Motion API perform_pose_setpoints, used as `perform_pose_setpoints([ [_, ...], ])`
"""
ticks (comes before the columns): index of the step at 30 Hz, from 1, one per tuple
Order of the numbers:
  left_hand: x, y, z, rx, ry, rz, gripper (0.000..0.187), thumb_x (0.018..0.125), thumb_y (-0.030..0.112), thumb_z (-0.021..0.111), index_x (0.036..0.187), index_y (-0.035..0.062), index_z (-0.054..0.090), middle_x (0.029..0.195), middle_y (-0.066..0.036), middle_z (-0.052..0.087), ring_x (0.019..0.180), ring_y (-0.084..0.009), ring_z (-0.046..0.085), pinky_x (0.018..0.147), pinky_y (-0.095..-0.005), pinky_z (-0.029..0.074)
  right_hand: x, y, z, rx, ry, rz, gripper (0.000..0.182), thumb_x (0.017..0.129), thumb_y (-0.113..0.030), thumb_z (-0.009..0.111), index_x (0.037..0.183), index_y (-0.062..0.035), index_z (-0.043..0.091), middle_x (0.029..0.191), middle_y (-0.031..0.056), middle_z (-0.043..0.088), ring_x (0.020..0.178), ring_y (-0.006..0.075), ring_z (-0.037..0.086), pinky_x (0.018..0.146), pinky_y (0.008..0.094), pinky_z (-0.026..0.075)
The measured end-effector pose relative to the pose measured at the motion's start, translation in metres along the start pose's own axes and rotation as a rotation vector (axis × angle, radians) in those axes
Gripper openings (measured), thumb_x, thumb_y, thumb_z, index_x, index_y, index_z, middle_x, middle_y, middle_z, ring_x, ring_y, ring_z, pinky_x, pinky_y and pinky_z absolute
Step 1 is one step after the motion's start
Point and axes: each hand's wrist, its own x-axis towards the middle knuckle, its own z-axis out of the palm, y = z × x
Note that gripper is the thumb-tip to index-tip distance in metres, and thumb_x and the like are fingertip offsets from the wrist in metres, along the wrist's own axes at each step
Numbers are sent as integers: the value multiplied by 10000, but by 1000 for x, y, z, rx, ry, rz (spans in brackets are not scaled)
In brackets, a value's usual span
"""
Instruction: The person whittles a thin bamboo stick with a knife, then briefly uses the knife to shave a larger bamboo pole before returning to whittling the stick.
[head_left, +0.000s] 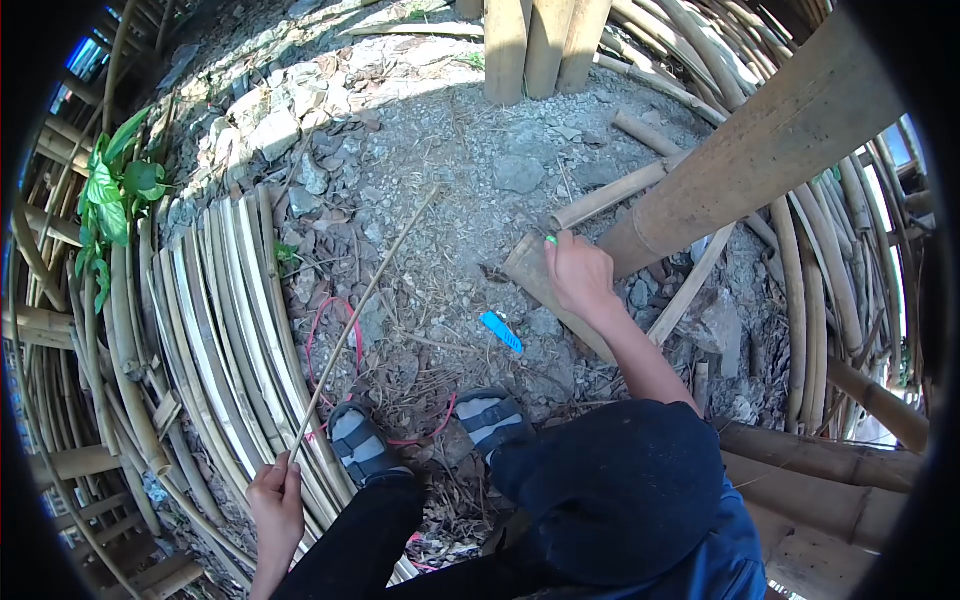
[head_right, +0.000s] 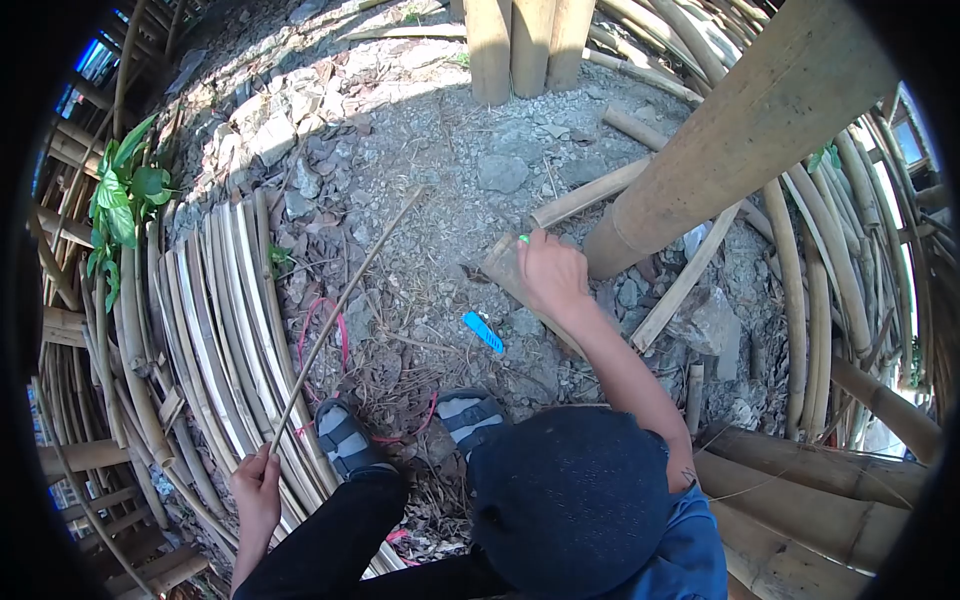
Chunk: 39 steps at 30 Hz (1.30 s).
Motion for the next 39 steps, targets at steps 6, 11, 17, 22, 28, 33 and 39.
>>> perform_pose_setpoints([
  [6, 1, 1, 0, 9, -8, -26, 288, 977, 113, 633, 1172, -92, 686, 720, -140, 551, 652, -220, 536, 629, -378, 426, 14, 9, 15, 412, 250, -193, 327, 1037, -313, 529, 902, -18, 566, 786, 188, 659, 744, 418, 654, 687, 538, 465],
  [11, 1, 10, -5, 41, -30, -30, 281, 979, 113, 631, 1184, -71, 688, 726, -148, 559, 637, -212, 536, 612, -379, 424, 12, 12, 22, 559, 261, -208, 278, 1025, -268, 571, 987, 7, 588, 822, 182, 626, 704, 365, 608, 666, 477, 464],
  [17, 1, 1, 1, -6, -22, -17, 290, 982, 118, 635, 1173, -94, 689, 728, -125, 565, 646, -190, 532, 613, -361, 423, 13, 24, 40, 1030, 190, 8, 217, 1034, -227, 583, 1007, -11, 592, 794, 39, 609, 698, 108, 582, 618, 303, 459],
  [22, 1, 7, -2, 9, -34, -44, 301, 984, 117, 634, 1178, -108, 681, 746, -127, 575, 663, -190, 536, 630, -348, 431, 15, 32, 27, 1194, 79, 113, 138, 1025, -161, 607, 984, -31, 583, 782, -11, 590, 670, 46, 522, 596, 239, 424],
  [28, 1, 9, -3, 10, -40, -48, 306, 982, 115, 633, 1184, -111, 677, 748, -131, 579, 680, -201, 547, 644, -356, 435, 14, 36, 17, 1011, 219, -44, 106, 980, -97, 639, 936, -10, 597, 779, -2, 576, 657, 59, 515, 596, 255, 420],
  [33, 1, 7, -2, 26, -41, -36, 304, 982, 116, 632, 1187, -105, 677, 749, -134, 577, 674, -200, 545, 638, -356, 433, 4, 28, -8, 752, 344, -259, 104, 963, -65, 630, 930, 22, 584, 779, 65, 542, 621, 145, 523, 578, 315, 422],
  [39, 1, 8, -3, 20, -33, -23, 303, 981, 116, 634, 1190, -98, 679, 734, -129, 561, 648, -197, 525, 617, -361, 422, 2, 19, -39, 531, 477, -506, 114, 976, -33, 595, 884, 27, 562, 758, 151, 505, 600, 308, 533, 559, 399, 416],
])
